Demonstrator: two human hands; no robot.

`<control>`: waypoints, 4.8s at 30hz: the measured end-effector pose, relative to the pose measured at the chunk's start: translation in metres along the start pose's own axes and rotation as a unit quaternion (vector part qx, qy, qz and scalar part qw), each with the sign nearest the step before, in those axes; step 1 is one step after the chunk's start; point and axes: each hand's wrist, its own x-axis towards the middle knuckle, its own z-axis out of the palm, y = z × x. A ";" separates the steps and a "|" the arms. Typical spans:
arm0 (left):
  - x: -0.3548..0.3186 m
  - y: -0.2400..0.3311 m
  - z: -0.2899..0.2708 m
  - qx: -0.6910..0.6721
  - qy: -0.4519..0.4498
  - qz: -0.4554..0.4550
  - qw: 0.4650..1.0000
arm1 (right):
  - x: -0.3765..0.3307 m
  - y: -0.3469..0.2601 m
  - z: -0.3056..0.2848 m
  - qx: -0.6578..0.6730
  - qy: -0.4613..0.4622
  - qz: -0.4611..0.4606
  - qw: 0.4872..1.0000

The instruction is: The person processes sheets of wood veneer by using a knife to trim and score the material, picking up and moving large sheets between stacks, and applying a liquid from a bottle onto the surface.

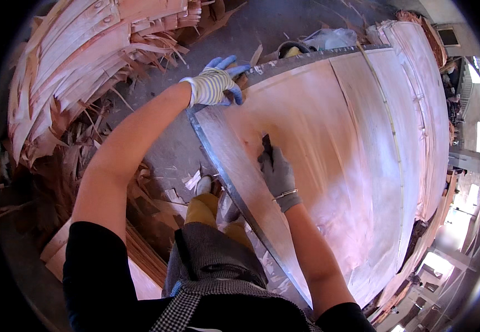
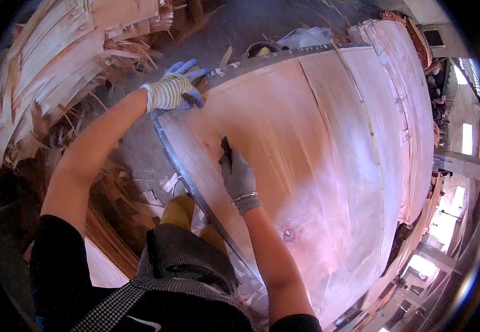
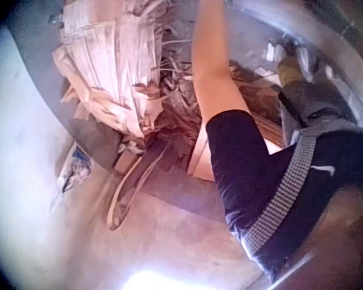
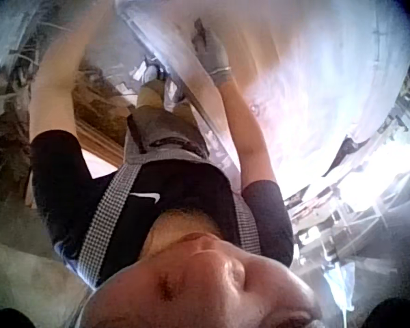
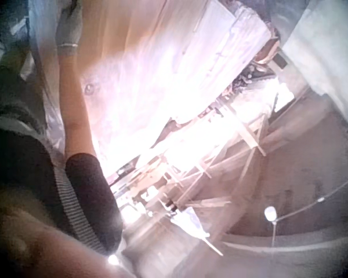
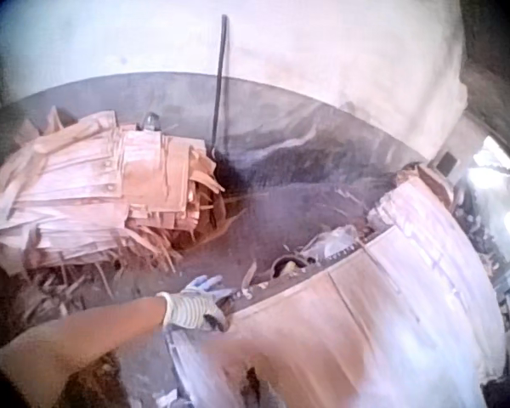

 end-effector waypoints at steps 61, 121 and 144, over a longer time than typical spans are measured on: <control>0.107 0.464 0.264 0.035 0.060 0.128 0.989 | -0.259 0.284 -0.216 -0.315 -0.136 -0.014 0.939; -0.172 0.599 0.167 0.123 -0.132 0.178 0.967 | -0.614 0.252 -0.065 -0.236 0.330 0.017 0.914; -0.552 0.053 -0.069 -0.177 0.379 -0.483 0.769 | -0.232 -0.118 0.047 -0.022 0.041 -0.178 0.983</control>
